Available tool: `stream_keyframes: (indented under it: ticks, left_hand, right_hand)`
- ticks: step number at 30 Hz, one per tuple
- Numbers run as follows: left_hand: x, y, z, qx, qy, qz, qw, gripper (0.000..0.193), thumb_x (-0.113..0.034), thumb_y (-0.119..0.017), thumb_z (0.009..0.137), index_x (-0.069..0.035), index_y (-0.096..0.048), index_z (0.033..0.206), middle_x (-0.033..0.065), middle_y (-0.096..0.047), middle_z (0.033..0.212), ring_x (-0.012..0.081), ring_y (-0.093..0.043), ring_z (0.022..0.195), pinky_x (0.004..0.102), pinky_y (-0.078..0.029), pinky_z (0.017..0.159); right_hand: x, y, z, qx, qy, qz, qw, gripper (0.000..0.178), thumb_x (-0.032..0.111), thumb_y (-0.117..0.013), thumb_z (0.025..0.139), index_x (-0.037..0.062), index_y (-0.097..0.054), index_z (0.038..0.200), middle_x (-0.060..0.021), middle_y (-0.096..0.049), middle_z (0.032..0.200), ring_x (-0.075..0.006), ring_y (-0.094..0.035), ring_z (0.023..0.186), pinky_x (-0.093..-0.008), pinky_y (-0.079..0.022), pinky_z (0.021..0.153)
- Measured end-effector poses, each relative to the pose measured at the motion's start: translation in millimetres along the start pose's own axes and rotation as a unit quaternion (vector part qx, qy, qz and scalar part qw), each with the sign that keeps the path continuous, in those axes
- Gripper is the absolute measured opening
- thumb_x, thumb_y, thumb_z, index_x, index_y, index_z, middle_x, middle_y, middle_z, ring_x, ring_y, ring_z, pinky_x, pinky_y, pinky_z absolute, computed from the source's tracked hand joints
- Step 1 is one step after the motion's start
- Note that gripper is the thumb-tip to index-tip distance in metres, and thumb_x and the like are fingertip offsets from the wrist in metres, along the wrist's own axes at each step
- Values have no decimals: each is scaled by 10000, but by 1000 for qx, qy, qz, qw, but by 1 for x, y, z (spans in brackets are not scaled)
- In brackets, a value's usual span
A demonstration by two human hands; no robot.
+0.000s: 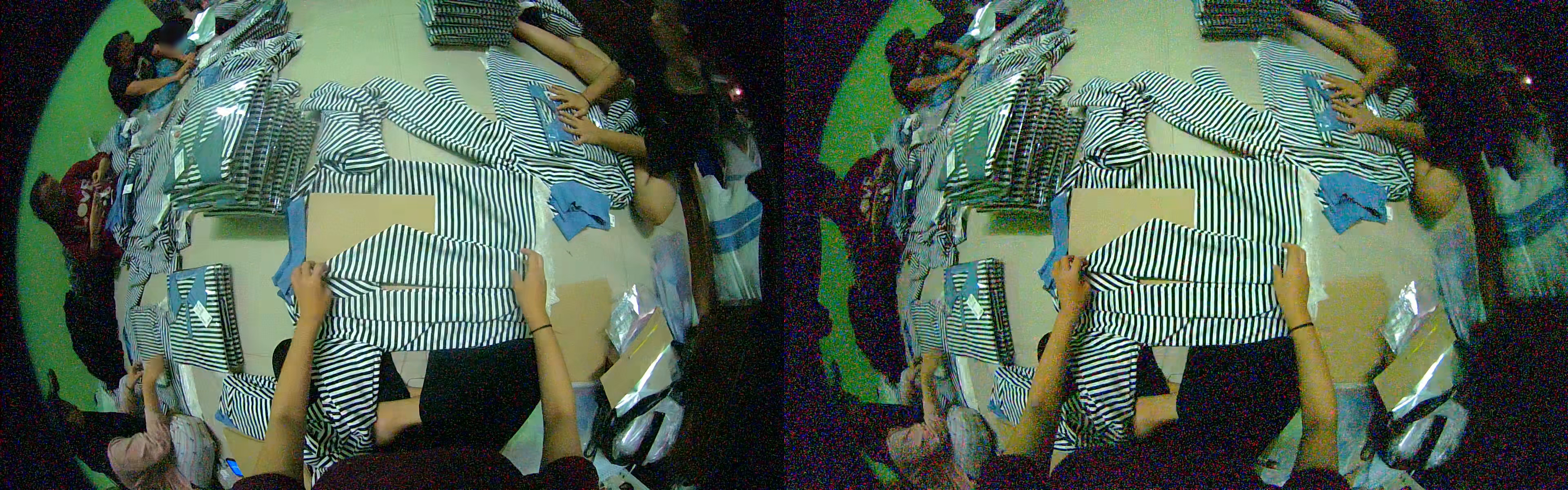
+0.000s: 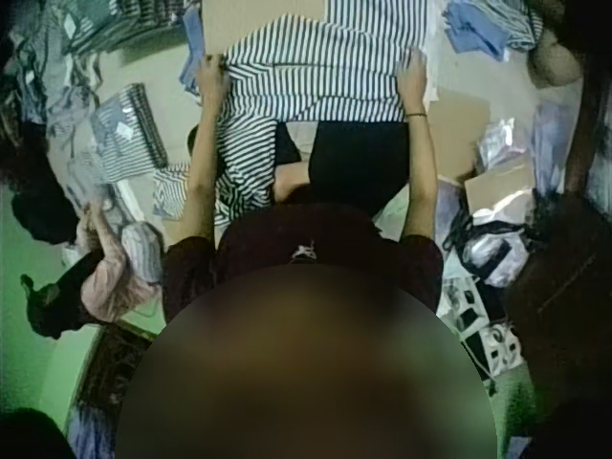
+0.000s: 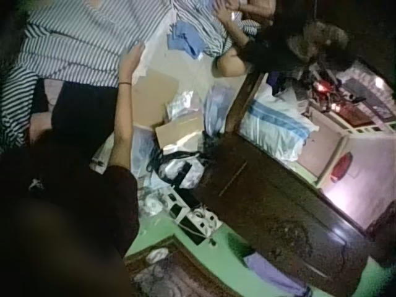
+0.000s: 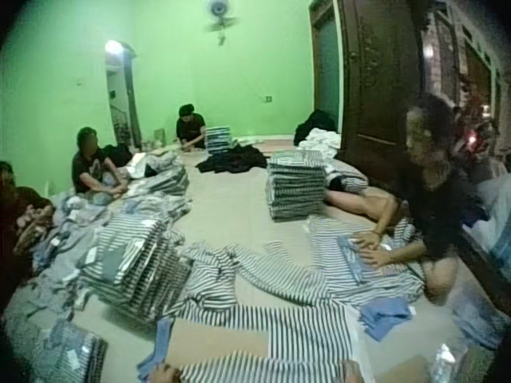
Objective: The person folds striped shirts and blue undershirts on the floor, then places them into clear plastic bags. The person smooths the fabric, folds the sleeves and body, and stacks the finished packages.
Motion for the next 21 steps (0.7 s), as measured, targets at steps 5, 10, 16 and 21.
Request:
stream_keyframes:
  ticks: [5,10,16,21]
  left_hand:
    - [-10,-6,-11,17,-36,-13,999,292,42,-464,575,-51,-492,850,120,-491,876,300,-453,836,389,-360,739]
    - [19,-10,-13,41,-3,-68,997,255,52,-437,613,-32,-480,851,115,-489,864,300,-447,807,362,-394,693]
    - [20,-11,-15,64,-37,-69,995,201,17,-470,637,-36,-492,829,120,-501,809,295,-487,767,349,-413,694]
    - [18,-3,-10,27,45,-29,998,89,-51,-493,653,-9,-513,728,134,-506,729,299,-485,692,389,-388,639]
  right_hand:
    - [62,-49,-30,201,274,-109,934,283,60,-532,658,60,-488,938,-93,-507,876,-248,-505,844,-350,-411,715]
    - [43,-50,-24,215,258,-162,928,180,80,-423,690,64,-526,836,-87,-505,768,-239,-501,759,-319,-420,658]
    - [34,-42,-39,212,275,-134,928,164,82,-434,685,63,-544,806,-95,-517,755,-244,-509,744,-329,-434,650]
    - [11,-65,-31,326,115,-241,907,143,86,-426,702,36,-550,753,-136,-556,796,-288,-562,720,-374,-455,621]
Point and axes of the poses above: each hand's wrist, its own z-axis towards the middle knuckle, its own y-axis out of the back of the hand, x = y × z, the point moved 10 cm from there along z, towards the middle knuckle
